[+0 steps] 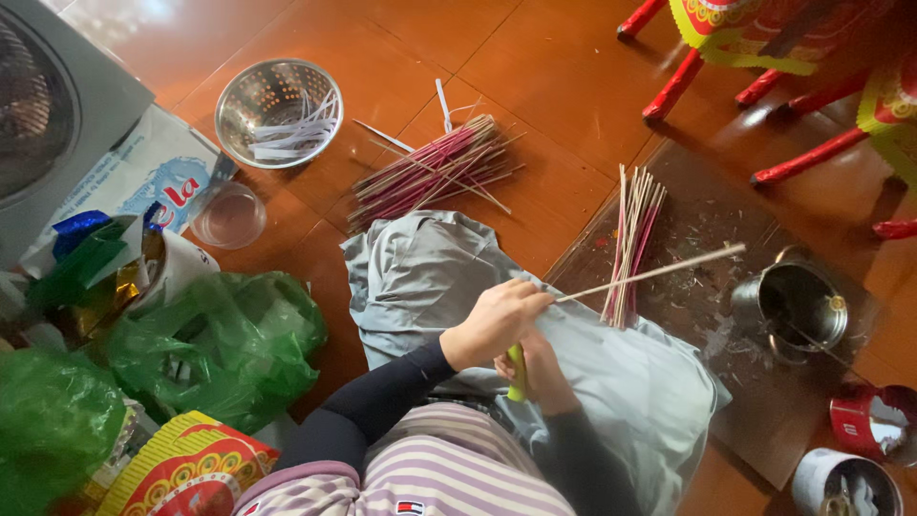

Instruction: The person sits on the floor and uses a knife to sharpen the ends of thin wooden sticks. They pick up sticks from a pile, hold them against a cloth on their lap, and scrape the knife along the wood to create a point, then place the sharpened sticks into a separate pile.

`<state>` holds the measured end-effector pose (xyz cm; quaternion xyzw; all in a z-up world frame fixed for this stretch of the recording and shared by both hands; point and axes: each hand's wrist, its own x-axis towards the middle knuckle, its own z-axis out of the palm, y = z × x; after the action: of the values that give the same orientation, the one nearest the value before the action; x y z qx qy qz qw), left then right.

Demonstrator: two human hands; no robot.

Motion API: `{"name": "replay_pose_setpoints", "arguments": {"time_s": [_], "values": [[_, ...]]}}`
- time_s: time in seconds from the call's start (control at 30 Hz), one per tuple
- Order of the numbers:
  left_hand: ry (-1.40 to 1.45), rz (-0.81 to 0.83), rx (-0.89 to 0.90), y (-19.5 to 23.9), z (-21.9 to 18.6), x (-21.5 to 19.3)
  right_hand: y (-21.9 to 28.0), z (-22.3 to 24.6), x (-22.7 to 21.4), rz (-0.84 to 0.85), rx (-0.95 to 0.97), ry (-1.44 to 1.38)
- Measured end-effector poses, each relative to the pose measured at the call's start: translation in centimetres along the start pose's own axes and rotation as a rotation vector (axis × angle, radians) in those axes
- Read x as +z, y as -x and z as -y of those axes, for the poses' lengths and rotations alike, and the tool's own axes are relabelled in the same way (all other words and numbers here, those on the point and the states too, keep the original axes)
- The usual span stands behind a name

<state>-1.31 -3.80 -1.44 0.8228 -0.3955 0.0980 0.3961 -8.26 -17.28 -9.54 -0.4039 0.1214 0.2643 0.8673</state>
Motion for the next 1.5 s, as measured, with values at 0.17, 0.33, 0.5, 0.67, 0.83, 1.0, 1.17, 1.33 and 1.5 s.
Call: {"name": "replay_pose_setpoints", "arguments": {"time_s": [0.17,0.33,0.5,0.67,0.83,1.0,1.17,1.33,1.5], "values": [[-0.028,-0.029,-0.030,-0.1,0.6,0.6,0.3,0.3,0.7,-0.042,0.038,0.043],[0.006,-0.136,-0.037,-0.3,1.1,0.5,-0.1,-0.2,1.3,0.062,-0.023,0.051],[0.045,-0.206,-0.076,-0.2,1.0,0.1,-0.4,-0.7,1.3,0.095,0.049,0.062],[0.063,-0.247,-0.121,-0.2,0.9,-0.6,-0.3,-1.0,1.1,0.218,0.075,0.032],[0.152,-0.378,-0.204,-0.7,0.8,-1.9,0.2,-1.0,2.0,0.291,0.084,0.068],[0.157,-0.425,-0.281,-1.1,0.2,-3.6,0.8,0.5,3.1,0.260,0.175,0.063],[0.110,-0.544,-0.174,-3.3,-0.7,-5.6,1.1,-0.5,6.0,0.294,0.434,0.411],[0.430,-0.479,-0.359,-4.5,2.3,-7.4,-0.2,3.0,3.8,0.001,0.107,0.095],[0.927,-0.341,-0.674,-3.2,7.2,-0.9,0.1,4.2,0.4,-0.102,-0.114,0.119]]}}
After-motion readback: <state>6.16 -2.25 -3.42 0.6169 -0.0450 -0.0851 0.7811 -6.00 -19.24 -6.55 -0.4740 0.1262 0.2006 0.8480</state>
